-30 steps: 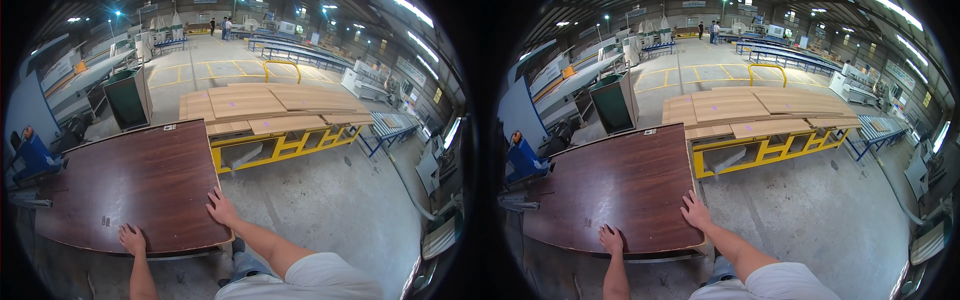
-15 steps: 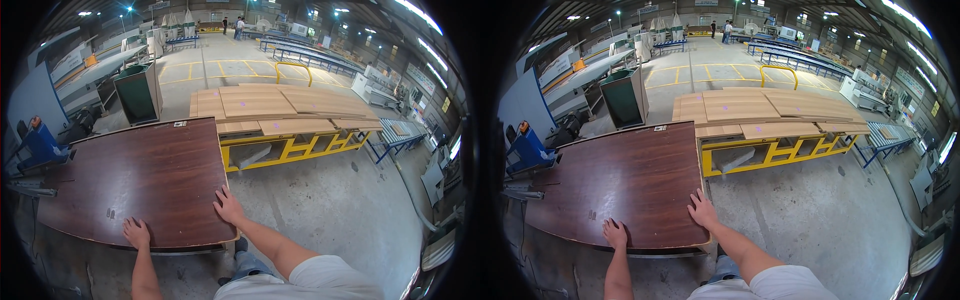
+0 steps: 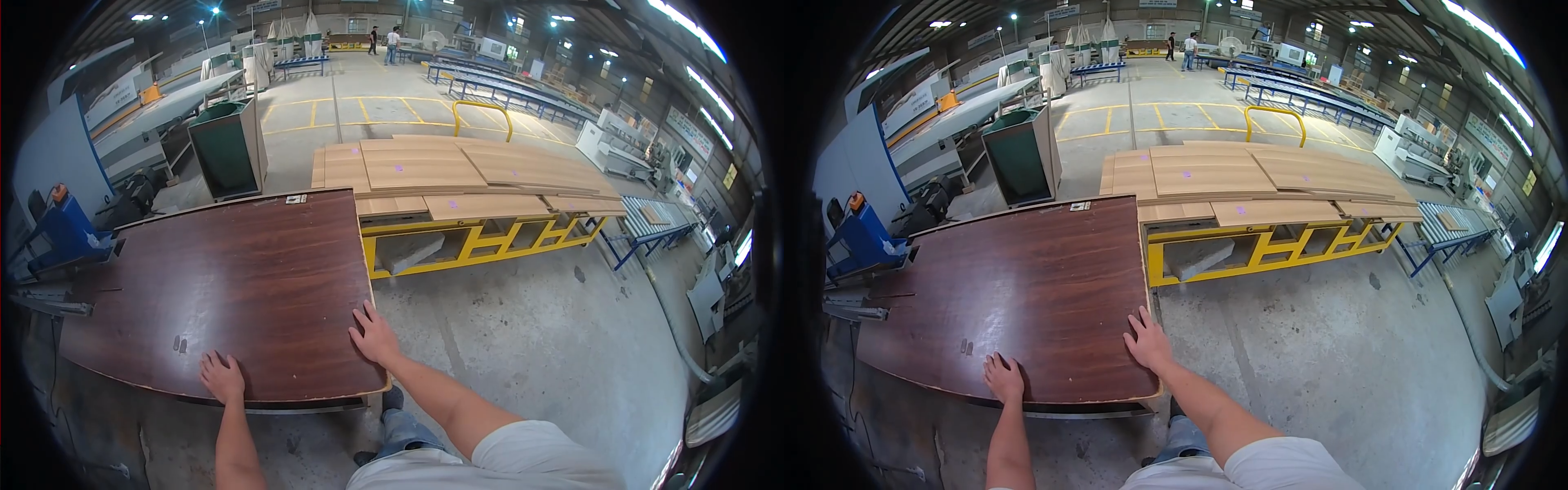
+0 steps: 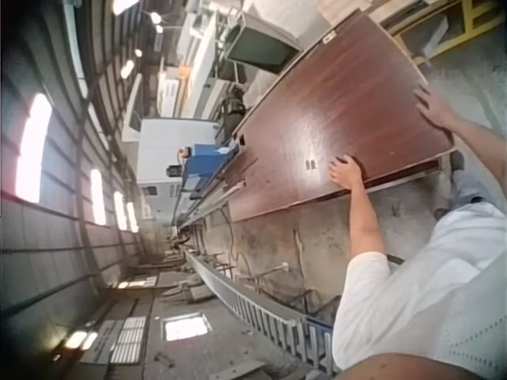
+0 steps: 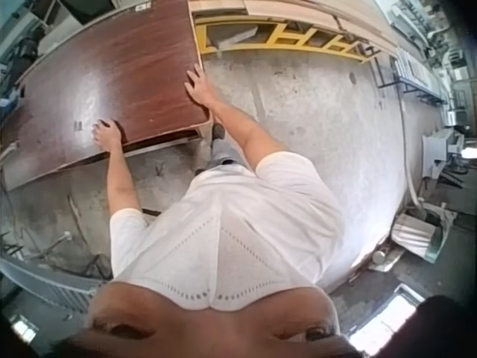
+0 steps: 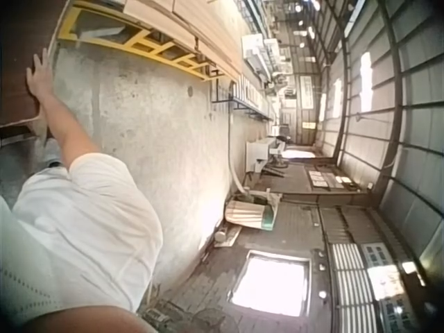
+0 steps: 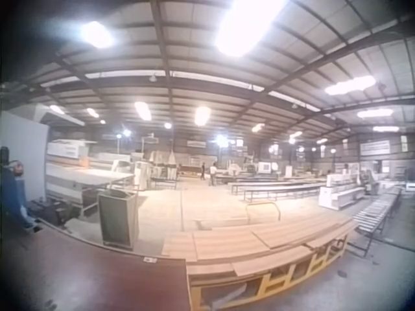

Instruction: Moving large wooden furniture panels from a processing machine to a roller conveyor belt.

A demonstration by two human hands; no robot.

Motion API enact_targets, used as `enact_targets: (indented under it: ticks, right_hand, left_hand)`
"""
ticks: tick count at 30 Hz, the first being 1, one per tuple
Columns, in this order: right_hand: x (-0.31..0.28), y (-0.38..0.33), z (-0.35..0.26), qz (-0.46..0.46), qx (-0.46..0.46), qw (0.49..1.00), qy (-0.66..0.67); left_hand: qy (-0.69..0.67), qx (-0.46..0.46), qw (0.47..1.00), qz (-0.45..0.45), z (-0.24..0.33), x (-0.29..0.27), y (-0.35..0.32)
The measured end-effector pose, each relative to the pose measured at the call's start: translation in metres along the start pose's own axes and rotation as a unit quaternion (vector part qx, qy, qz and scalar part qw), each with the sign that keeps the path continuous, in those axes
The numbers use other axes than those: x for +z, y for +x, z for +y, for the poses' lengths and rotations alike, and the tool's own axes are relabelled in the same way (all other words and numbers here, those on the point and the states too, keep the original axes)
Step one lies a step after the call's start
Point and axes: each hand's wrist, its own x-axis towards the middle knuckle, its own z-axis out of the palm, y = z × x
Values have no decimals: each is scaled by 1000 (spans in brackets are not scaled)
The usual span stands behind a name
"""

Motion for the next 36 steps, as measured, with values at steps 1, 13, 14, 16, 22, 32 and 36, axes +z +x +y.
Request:
enact_targets:
  ticks: [1, 13, 14, 16, 22, 32, 36]
  right_hand:
    - [0, 0, 0, 1, 1, 1000, 0]
    - [0, 0, 2, 11, -4, 1000, -2]
    - [0, -1, 1, 6, -1, 1000, 4]
    - [0, 0, 0, 1, 1, 1000, 9]
    - [4, 0, 3, 13, -10, 1000, 8]
    - [1, 0, 8, 10, -1, 1000, 5]
    - [6, 1, -9, -16, -11, 999, 28]
  left_hand:
    - [2, -1, 1000, -1, 0, 0, 0]
    - [6, -4, 1000, -13, 3, -4, -2]
    - [4, -5, 1000, -13, 2, -4, -2]
    - [3, -6, 1000, -11, 1, -2, -1]
    - [-1, -2, 1000, -3, 0, -2, 0]
    - [-14, 10, 1000, 7, 5, -1, -2]
    - [-4, -12, 999, 40, -17, 8, -2]
